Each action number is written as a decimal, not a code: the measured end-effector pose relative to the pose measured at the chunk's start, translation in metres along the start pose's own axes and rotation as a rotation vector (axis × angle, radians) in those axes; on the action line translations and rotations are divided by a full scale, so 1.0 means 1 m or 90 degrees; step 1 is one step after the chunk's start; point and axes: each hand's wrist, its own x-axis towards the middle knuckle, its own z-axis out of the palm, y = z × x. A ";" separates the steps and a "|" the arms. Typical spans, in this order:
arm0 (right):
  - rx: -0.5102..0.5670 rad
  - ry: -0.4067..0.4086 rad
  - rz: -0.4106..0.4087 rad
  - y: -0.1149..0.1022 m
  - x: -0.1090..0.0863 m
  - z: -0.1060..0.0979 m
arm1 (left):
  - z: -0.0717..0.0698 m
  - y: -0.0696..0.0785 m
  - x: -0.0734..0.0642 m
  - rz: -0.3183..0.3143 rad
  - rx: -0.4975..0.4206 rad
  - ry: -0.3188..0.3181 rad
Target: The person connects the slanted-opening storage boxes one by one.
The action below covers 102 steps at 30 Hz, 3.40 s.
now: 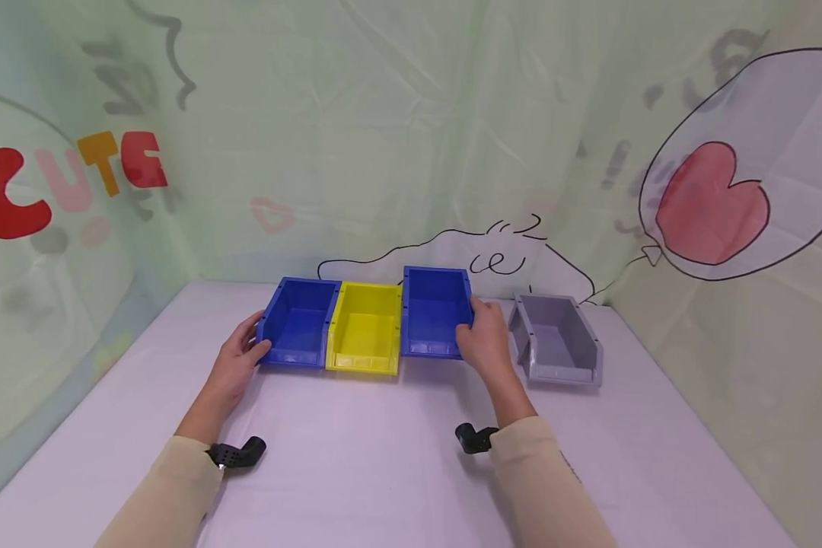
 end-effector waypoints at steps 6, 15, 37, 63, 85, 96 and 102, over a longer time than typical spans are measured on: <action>-0.022 -0.015 0.008 0.005 -0.003 0.000 | 0.000 -0.002 0.000 -0.010 -0.003 -0.005; -0.011 -0.029 -0.003 0.009 -0.004 0.001 | -0.002 -0.006 -0.001 -0.012 0.000 -0.006; -0.010 0.052 -0.107 -0.011 -0.010 0.016 | -0.003 -0.004 0.001 -0.010 0.003 0.003; -0.139 -0.100 -0.214 -0.029 -0.012 0.039 | -0.003 -0.005 0.003 0.030 -0.015 0.001; -0.162 -0.136 -0.252 -0.029 -0.015 0.043 | -0.002 -0.001 0.001 0.018 -0.011 -0.002; -0.173 -0.153 -0.246 -0.029 -0.015 0.042 | 0.000 0.001 -0.002 0.022 -0.006 -0.003; -0.176 -0.164 -0.237 -0.029 -0.015 0.043 | 0.000 0.000 -0.001 0.016 -0.003 -0.001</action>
